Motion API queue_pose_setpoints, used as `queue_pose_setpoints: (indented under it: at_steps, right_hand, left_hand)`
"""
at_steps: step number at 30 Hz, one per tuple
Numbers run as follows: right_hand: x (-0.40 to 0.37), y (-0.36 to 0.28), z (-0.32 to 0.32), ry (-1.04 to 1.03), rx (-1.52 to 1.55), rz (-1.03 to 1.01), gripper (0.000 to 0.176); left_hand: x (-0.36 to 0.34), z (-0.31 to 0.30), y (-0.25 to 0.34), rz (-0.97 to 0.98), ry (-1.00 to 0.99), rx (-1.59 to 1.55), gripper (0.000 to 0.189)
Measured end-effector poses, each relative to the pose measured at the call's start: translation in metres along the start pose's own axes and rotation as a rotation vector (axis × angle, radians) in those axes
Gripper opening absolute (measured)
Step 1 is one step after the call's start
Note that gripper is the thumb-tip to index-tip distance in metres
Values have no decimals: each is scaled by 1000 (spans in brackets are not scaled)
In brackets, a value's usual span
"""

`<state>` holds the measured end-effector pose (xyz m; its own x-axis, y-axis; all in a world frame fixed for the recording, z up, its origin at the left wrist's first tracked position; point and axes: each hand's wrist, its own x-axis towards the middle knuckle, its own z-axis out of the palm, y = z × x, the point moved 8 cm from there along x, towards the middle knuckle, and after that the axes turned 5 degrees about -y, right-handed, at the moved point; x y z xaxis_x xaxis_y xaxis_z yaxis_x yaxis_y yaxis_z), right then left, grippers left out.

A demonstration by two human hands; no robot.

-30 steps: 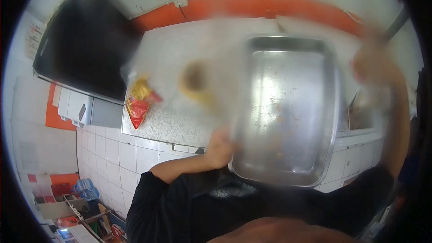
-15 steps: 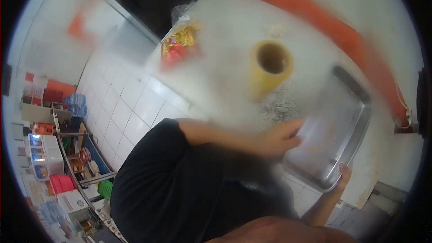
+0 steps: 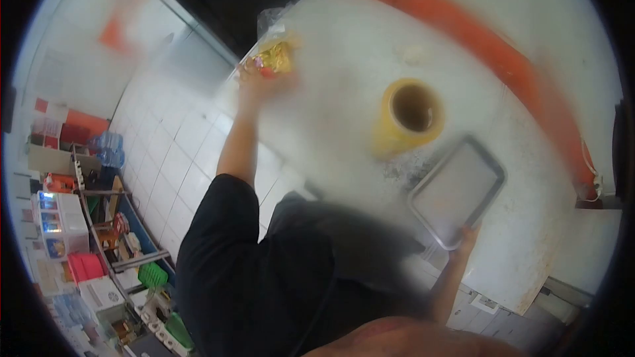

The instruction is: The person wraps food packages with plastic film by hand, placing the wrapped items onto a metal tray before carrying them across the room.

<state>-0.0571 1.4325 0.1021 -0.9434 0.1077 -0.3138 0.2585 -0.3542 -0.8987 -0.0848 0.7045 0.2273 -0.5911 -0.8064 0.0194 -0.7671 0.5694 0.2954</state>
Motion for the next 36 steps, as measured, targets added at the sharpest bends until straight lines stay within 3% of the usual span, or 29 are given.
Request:
queue_pose_setpoints:
  at_steps: [2,6,7,8,9,10,11,13,14,15,16,17,19,20,21,22,23,24,25,26,27,28,29,30,31,33,34,35,36]
  right_hand:
    - [7,13,14,-4,-26,29,83]
    - [42,43,21,-38,-213,59,68]
    - [48,44,25,-62,-296,46,61]
    - [51,40,29,-65,-512,-81,41]
    - [53,35,32,-49,-525,-76,41]
    - [56,30,36,2,-825,-28,34]
    - [58,26,40,53,-1121,23,29]
    - [60,23,38,79,-1125,-57,27]
    - [72,21,22,121,-1244,-189,29]
    - [80,15,14,163,-1360,-326,31]
    - [84,-8,22,177,-1331,-362,33]
    - [87,-43,44,188,-1302,-399,36]
    - [94,-120,110,215,-1306,-505,38]
    - [92,-159,157,142,-1218,-644,36]
    - [86,-195,216,125,-1290,-636,36]
    - [95,-223,256,0,-1286,-784,36]
    - [99,-246,303,-34,-1284,-747,35]
    - [113,-264,343,-67,-1466,-867,35]
    - [112,-270,404,-294,-1422,-835,37]
    - [113,-274,452,-237,-1638,-917,38]
    - [129,-277,487,-326,-1529,-825,42]
    - [119,-274,544,-263,-1861,-963,44]
    - [151,-271,569,-319,-1943,-1111,42]
    - [186,-267,591,-357,-2050,-1050,41]
    - [201,-260,612,-301,-2060,-931,39]
    - [222,-233,646,-193,-1954,-757,40]
    - [241,-209,648,-144,-1840,-701,44]
    - [267,-175,643,-151,-1874,-632,51]
    - [297,-132,633,-167,-1905,-570,58]
  left_hand:
    - [23,23,-7,-53,-134,-52,130]
    - [58,99,-23,72,-195,-18,123]
    - [53,93,-22,44,-151,10,116]
    - [48,86,-21,23,-107,39,109]
    - [43,84,-20,3,-64,70,102]
    - [38,77,-14,171,53,-29,78]
    - [40,84,-21,178,41,-34,78]
    - [41,94,-29,403,154,-91,49]
    - [48,105,-47,406,171,-265,23]
    - [49,107,-56,402,164,-270,23]
    - [48,116,-66,408,20,-410,20]
    - [46,123,-76,409,-121,-549,19]
    - [31,89,-77,398,-214,-433,23]
    - [21,69,-73,191,-363,-623,22]
    - [17,69,-77,-20,-513,-809,22]
    - [40,110,-105,459,-196,-656,20]
    - [43,106,-102,461,-207,-667,20]
    - [45,102,-113,76,-232,-1089,17]
    - [37,111,-125,-347,-260,-1474,18]
    - [41,112,-119,-333,-319,-1694,39]
    - [49,115,-114,-322,-363,-1704,39]
    - [56,123,-114,-456,-351,-1882,41]
    - [61,128,-117,-604,-331,-2049,42]
    - [61,122,-103,-425,-631,-2070,38]
    - [64,126,-103,-427,-657,-2072,38]
    - [78,119,-114,-188,-434,-1632,27]
    - [74,130,-124,-228,-475,-1544,11]
    - [72,135,-134,-236,-477,-1545,11]
    - [76,108,-133,205,-242,-1071,7]
